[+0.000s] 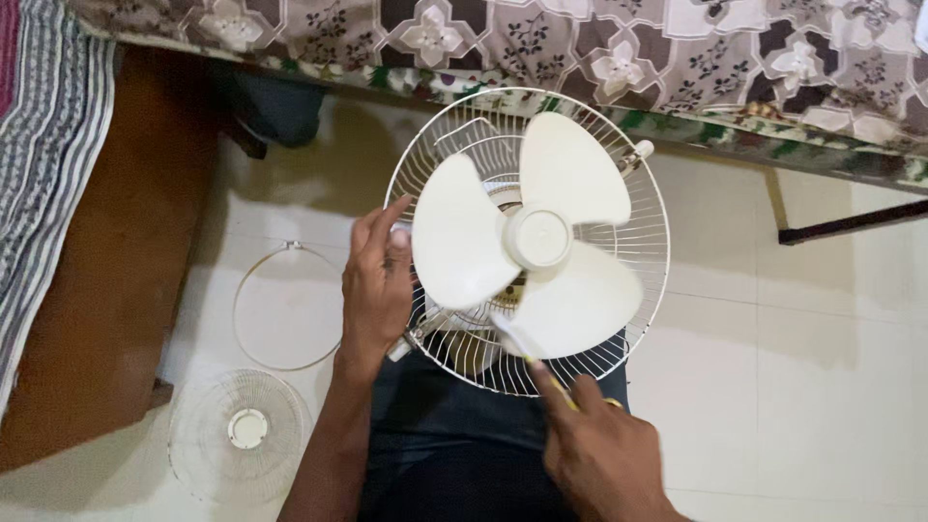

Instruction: The person sits on the floor with a table fan and services it. They remove the rear motor cover, unscrew the central fastener with a screwdriver, take off the fan blades, and brush dust from the blades and guard with a brush.

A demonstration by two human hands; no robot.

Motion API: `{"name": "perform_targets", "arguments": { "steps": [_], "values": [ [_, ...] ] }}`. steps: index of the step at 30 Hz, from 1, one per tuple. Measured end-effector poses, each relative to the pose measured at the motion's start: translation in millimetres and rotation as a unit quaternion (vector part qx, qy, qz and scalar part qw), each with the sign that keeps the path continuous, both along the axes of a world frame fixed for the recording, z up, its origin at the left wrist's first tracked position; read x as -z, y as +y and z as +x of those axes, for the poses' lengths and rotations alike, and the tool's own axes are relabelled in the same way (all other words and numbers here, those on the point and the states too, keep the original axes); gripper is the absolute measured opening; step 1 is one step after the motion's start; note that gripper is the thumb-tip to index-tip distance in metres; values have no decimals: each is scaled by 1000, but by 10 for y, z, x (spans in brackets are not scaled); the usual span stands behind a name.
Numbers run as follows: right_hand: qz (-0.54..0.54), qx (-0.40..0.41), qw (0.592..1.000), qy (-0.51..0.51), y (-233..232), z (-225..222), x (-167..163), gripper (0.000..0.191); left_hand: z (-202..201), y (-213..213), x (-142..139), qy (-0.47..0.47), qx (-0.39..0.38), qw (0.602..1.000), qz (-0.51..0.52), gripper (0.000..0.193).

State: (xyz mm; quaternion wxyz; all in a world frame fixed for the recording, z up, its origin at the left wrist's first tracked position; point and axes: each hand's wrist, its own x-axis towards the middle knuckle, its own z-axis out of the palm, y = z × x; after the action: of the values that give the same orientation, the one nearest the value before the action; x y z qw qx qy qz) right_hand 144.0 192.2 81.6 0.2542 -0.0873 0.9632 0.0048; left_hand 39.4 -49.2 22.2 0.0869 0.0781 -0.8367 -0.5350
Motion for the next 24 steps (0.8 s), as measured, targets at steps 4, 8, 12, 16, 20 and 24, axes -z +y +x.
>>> {"name": "perform_targets", "arguments": {
  "steps": [4,8,12,16,20,24],
  "values": [
    [37,43,996,75,67,19,-5,63,-19,-7,-105,-33,-9,996,-88,49],
    [38,62,995,64,52,-28,112,65,-98,0,-201,-109,2,988,-105,49],
    [6,76,996,43,-32,-96,271,67,-89,42,-220,-127,-5,988,-85,45],
    [-71,35,979,186,-94,-144,373,60,-56,39,-181,-105,12,993,-56,44],
    [-88,54,988,118,-57,-81,336,64,-30,-42,-118,-74,60,989,-109,36],
    [-73,55,995,25,62,60,234,62,-2,68,-26,-22,14,994,-104,28]
  ]
}}
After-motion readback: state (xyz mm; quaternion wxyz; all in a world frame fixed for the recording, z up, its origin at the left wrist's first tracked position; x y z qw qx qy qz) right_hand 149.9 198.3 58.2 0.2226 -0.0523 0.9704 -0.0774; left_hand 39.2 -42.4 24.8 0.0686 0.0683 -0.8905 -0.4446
